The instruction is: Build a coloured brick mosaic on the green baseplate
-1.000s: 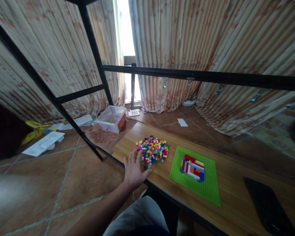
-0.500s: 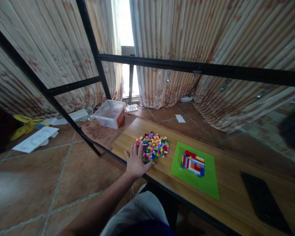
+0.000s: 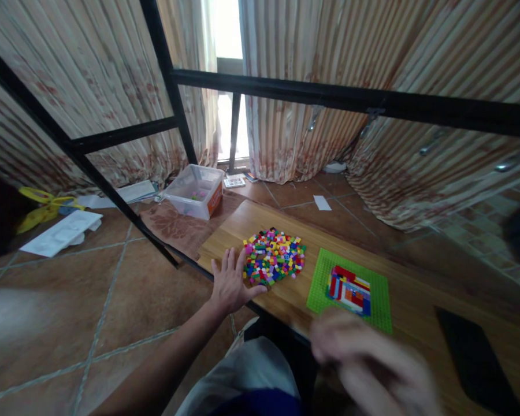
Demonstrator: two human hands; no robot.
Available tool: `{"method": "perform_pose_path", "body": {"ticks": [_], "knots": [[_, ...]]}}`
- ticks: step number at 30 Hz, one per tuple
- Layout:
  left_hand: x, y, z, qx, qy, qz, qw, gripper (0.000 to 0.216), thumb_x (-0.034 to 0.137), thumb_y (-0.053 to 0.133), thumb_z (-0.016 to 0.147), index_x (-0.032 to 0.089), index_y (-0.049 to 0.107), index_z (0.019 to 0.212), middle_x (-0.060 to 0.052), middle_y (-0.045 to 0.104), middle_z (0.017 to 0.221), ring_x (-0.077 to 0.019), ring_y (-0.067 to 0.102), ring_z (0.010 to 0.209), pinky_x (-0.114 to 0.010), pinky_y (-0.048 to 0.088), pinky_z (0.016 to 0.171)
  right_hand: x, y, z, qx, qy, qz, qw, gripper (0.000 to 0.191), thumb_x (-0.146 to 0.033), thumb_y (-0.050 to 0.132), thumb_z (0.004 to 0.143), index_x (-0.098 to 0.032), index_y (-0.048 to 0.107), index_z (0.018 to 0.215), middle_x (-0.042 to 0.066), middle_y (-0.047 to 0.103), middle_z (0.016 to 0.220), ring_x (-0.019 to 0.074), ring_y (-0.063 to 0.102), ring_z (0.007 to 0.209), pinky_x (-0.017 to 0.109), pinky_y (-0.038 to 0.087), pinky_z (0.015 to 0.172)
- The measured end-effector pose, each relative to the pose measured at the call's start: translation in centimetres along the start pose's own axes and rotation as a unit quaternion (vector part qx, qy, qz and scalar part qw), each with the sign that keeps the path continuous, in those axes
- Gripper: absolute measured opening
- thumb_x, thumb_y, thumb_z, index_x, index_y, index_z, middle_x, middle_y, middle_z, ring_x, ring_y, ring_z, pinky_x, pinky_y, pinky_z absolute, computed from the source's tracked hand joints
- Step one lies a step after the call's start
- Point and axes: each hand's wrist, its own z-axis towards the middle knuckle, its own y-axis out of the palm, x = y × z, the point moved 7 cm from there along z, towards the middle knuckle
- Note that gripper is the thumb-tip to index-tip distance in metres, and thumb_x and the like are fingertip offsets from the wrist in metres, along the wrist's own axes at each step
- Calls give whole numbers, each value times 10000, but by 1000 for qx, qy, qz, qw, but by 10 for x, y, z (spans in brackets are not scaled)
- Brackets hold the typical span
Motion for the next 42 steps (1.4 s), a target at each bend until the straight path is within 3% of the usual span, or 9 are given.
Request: {"method": "perform_pose_path", "body": {"ticks": [4,12,19,22,25,32,37,40,42], "knots": [[6,0,8,-1,21,3,1000,1113,783,594,649,180,257,1521,-229,310,1539,-415,220,1436,-678,111,1114,17,22,13,6,37,-36,999,231,-345,512,896,-236,716,914,62,722,937,227,666,844,359,527,770],[20,3,21,-9,35,9,999,1106,763,583,679,126,248,1519,-240,277,1550,-399,213,1442,-636,153,1129,20,65,70,-27,-27,-151,988,284,-247,486,897,-197,688,1090,86,680,1046,231,630,959,362,483,863],[30,7,26,-1,18,6,1000,1086,756,574,692,130,248,1517,-242,263,1555,-402,215,1443,-648,175,1119,26,83,81,-30,-24,-194,980,205,-223,525,883,-217,711,970,79,671,978,240,600,951,368,448,876],[34,8,28,2,27,-3,1000,1059,745,561,712,128,253,1516,-246,275,1549,-407,229,1435,-653,179,1114,29,77,79,-6,-3,-131,991,184,-212,527,864,-209,706,905,77,677,955,233,607,917,366,452,851],[38,7,29,11,39,-11,999,1064,748,579,696,131,274,1507,-249,284,1543,-405,243,1428,-651,185,1110,37,62,74,49,56,13,997,172,-268,546,856,-197,698,893,67,697,915,215,628,869,356,469,827],[39,2,30,59,47,-39,996,938,689,575,750,127,347,1466,-259,326,1516,-395,291,1406,-631,217,1100,68,49,52,136,205,334,910,266,-410,728,699,-193,695,851,11,684,762,169,612,715,314,493,700],[35,-10,28,130,78,-80,985,756,566,604,802,135,432,1399,-254,403,1464,-385,375,1357,-607,267,1080,69,51,47,132,221,391,884,302,-427,768,644,-200,689,829,-4,669,743,144,593,662,290,479,654],[36,-25,18,177,121,-146,966,552,452,595,849,141,527,1301,-208,541,1341,-327,488,1261,-518,355,1052,59,54,46,92,190,377,902,248,-408,741,685,-206,685,817,-4,670,752,149,600,691,286,484,666],[40,-30,11,161,136,-213,954,431,392,558,883,153,572,1241,-163,625,1213,-278,564,1151,-447,429,993,49,55,43,64,154,349,922,191,-376,709,729,-209,685,819,-7,666,747,146,596,689,282,481,672]]}}
